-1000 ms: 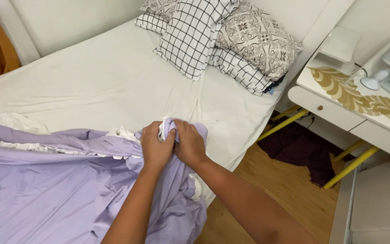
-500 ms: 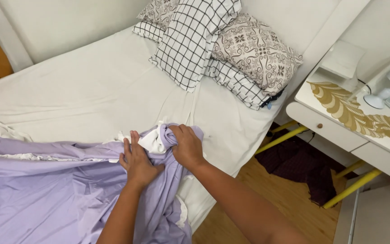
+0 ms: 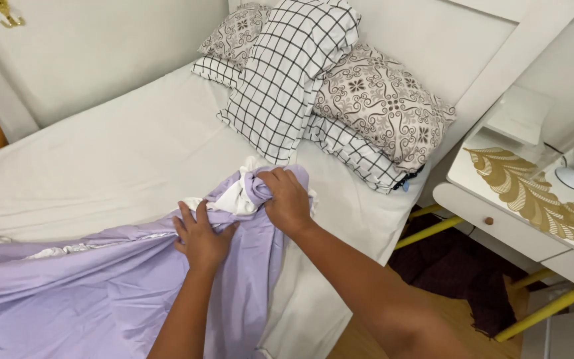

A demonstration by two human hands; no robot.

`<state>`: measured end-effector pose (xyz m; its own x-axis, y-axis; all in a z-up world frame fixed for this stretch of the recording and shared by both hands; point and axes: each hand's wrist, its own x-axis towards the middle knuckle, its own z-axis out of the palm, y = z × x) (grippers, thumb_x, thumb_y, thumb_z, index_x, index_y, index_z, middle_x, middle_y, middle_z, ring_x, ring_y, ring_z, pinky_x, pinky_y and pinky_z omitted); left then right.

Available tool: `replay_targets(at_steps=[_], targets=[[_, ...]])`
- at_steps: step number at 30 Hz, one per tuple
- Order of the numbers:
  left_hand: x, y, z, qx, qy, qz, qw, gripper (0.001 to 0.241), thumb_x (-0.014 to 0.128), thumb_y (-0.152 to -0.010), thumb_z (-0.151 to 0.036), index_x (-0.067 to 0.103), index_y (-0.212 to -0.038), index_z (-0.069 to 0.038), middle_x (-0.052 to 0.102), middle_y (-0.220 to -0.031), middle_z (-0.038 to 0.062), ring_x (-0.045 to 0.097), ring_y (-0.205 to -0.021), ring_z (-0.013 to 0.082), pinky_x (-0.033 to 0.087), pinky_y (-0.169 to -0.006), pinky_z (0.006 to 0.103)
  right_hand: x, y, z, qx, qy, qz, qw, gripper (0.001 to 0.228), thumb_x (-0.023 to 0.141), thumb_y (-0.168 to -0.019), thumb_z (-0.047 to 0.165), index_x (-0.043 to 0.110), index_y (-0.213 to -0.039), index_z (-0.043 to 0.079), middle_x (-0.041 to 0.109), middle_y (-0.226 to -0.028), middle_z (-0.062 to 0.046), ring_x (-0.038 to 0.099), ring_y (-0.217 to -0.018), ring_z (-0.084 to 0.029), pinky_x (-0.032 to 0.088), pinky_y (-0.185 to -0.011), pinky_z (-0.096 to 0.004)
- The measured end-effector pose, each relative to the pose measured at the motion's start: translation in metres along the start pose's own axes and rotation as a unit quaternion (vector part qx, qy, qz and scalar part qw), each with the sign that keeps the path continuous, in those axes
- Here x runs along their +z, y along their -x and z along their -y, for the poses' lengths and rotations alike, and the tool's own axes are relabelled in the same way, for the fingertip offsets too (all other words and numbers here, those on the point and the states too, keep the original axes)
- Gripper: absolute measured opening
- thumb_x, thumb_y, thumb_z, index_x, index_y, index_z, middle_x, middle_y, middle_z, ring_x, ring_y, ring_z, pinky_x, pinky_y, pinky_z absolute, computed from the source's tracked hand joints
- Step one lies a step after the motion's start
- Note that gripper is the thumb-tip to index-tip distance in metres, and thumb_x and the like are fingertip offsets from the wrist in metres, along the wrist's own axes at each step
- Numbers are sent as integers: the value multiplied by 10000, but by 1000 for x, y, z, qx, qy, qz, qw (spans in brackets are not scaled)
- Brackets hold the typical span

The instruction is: The person folds a light purple bedsheet with white ruffled edges on a white bed. They gather the fabric, align the edges, and fold it into a compact bundle by hand.

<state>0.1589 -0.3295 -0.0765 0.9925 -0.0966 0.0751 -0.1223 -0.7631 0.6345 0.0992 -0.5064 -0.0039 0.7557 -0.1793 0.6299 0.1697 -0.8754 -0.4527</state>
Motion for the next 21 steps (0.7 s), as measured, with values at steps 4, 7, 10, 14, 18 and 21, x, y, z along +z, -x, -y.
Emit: replay_targets(at_steps=[4,7,10,14,18,21], targets=[[16,-34,1,6,13,-6,1000,714,795,-804,-335,478,-1426,-182,351,-1568,160,338,-1382,475,376,-1030,631,4,-17,-14,8,4,3,1000,549,643,-651,-122,672,-1147,109,638,-1096,-47,598,-1035,-304,507,-872,-409],[20,-55,-8,-1,20,-13,1000,511,738,-851,-249,546,-1309,-132,548,-1375,160,511,-1218,462,487,-946,546,7,-30,-24,-18,15,-1,1000,567,638,-654,-123,682,-1164,121,635,-1074,-47,597,-1033,-303,510,-867,-405],[30,-77,-10,7,18,-43,999,422,734,-850,-214,580,-1217,-74,602,-1244,202,560,-1110,473,490,-903,539,12,-46,-42,-33,9,-1,999,554,635,-658,-123,674,-1159,111,627,-1066,-53,592,-1027,-302,504,-867,-413],[33,-102,-26,49,44,-108,992,401,734,-800,-139,599,-1160,-24,630,-1161,246,599,-1035,482,485,-894,537,12,-76,-63,-67,3,-31,997,546,636,-656,-118,671,-1148,116,623,-1064,-44,597,-1050,-298,510,-851,-408],[30,-124,-48,65,64,-155,984,379,743,-780,-98,601,-1115,6,634,-1126,262,605,-1013,479,481,-880,533,9,-106,-80,-87,-7,-33,996,554,637,-652,-119,673,-1151,118,606,-1045,-46,594,-1034,-298,513,-846,-406],[39,-141,-62,62,63,-176,980,372,722,-770,-61,598,-1113,15,631,-1130,262,608,-1014,471,483,-886,526,9,-125,-100,-106,-9,-39,994,561,628,-667,-128,669,-1168,119,614,-1072,-36,596,-1037,-292,520,-852,-401]])
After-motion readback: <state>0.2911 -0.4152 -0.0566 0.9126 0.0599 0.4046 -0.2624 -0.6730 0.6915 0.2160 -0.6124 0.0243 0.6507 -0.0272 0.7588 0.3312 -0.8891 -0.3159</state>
